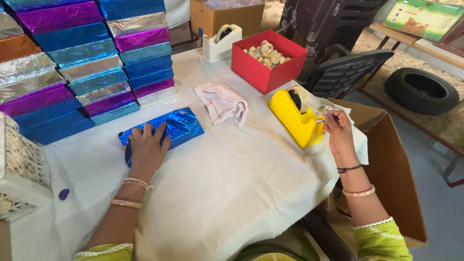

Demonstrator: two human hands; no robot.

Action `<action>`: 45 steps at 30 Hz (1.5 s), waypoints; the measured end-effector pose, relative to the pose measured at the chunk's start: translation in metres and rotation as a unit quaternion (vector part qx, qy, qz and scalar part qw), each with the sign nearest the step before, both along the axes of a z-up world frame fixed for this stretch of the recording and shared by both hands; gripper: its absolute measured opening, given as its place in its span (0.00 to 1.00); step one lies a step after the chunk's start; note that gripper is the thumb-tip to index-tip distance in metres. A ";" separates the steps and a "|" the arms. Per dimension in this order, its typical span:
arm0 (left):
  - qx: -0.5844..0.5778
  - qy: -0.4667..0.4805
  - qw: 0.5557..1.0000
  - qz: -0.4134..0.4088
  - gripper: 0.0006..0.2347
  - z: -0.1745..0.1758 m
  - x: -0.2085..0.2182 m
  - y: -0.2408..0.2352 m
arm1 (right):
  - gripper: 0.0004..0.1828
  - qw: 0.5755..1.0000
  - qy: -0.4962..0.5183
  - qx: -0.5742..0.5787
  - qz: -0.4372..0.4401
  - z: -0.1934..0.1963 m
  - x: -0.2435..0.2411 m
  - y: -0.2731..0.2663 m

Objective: The person wipes wooden objects with a cloth, then places them into a small box. They wrap the box in shiny blue foil, fold the edges, and secure the package with tape. The wrapped box is then placed on a stack of other wrapped boxes.

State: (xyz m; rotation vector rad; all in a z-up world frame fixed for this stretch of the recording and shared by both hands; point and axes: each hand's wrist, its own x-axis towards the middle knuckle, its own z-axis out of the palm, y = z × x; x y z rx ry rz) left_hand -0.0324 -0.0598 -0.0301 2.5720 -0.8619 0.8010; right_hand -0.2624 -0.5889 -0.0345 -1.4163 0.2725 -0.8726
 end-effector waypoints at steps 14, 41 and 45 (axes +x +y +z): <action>-0.007 -0.013 1.000 -0.012 0.20 0.000 -0.002 0.001 | 0.05 0.998 -0.025 -0.030 -0.052 -0.021 -0.005 0.006; -0.016 -0.015 0.999 -0.026 0.19 0.005 -0.007 0.003 | 0.08 0.997 0.064 -0.021 0.027 -0.019 -0.024 -0.010; -0.012 -0.010 1.000 -0.026 0.20 0.005 -0.007 0.002 | 0.10 0.998 0.045 -0.028 0.037 -0.024 -0.025 -0.014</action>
